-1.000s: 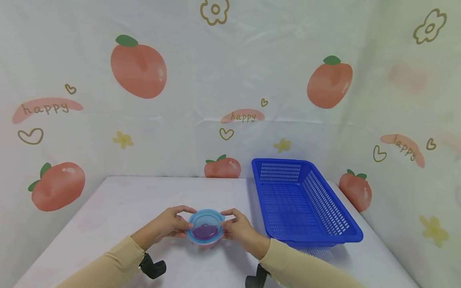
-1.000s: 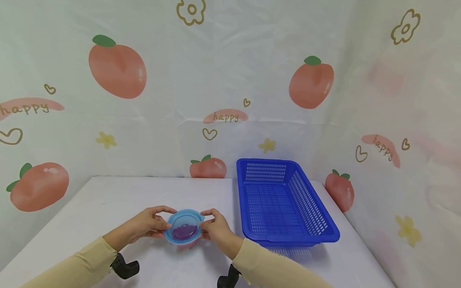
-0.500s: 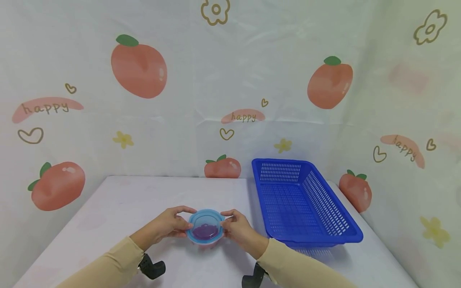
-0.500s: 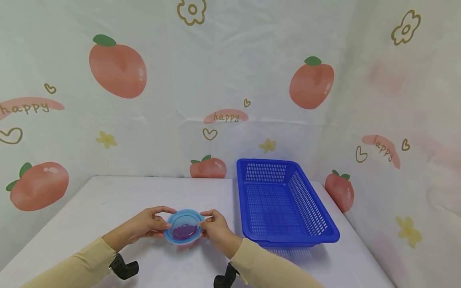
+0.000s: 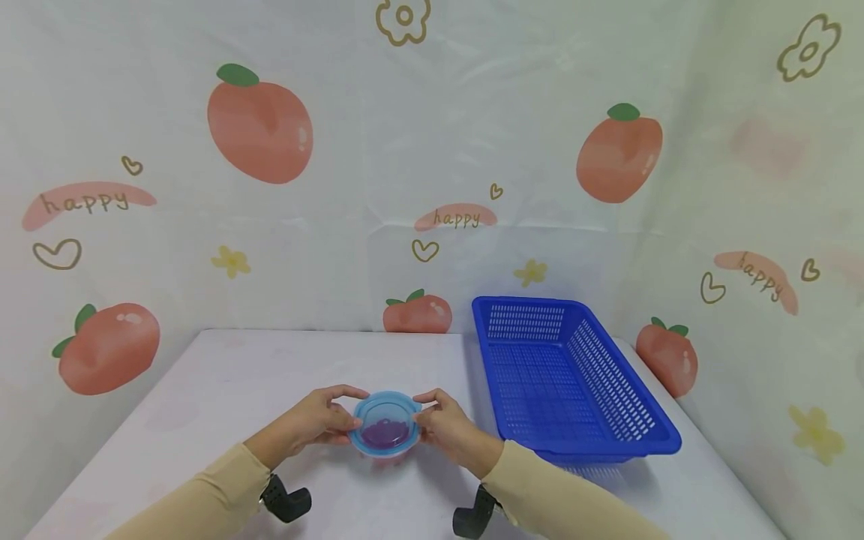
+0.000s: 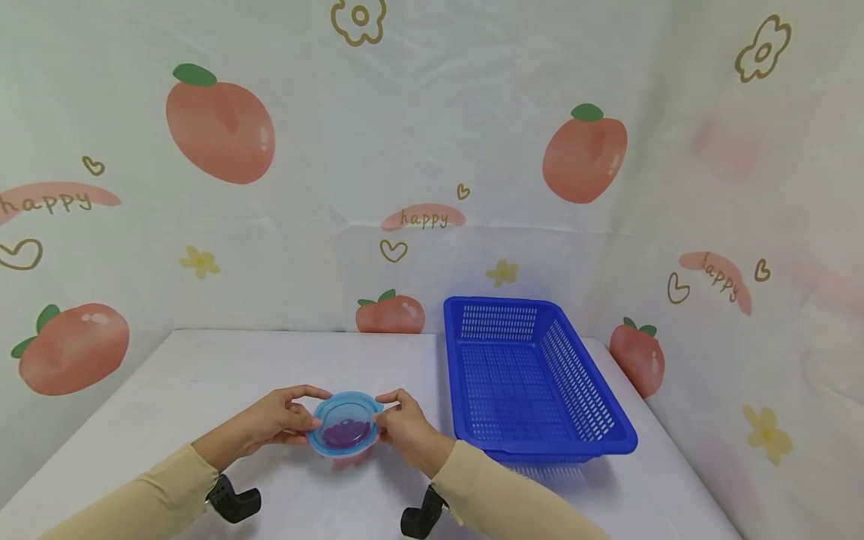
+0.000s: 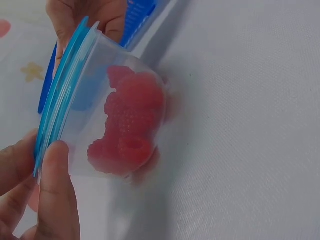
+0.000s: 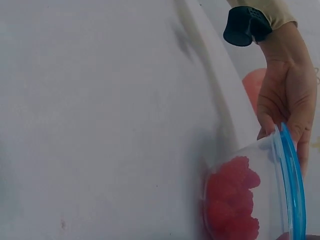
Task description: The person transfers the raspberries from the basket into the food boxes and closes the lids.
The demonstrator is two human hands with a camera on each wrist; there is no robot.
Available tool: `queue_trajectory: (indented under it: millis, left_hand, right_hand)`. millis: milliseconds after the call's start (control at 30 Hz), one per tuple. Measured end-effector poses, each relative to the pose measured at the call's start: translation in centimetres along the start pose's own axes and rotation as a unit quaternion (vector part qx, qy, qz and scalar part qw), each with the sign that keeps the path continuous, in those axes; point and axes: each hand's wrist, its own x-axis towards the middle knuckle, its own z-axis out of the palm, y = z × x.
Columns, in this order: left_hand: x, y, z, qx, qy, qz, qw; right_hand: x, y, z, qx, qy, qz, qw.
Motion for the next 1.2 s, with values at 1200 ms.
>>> queue_trajectory:
  millis: [1200]
  left_hand:
    - [0.43, -0.27, 0.01, -0.050, -0.002, -0.023, 0.9985]
  right_hand:
    - [0.22, 0.60, -0.37, 0.010, -0.014, -0.009, 1.000]
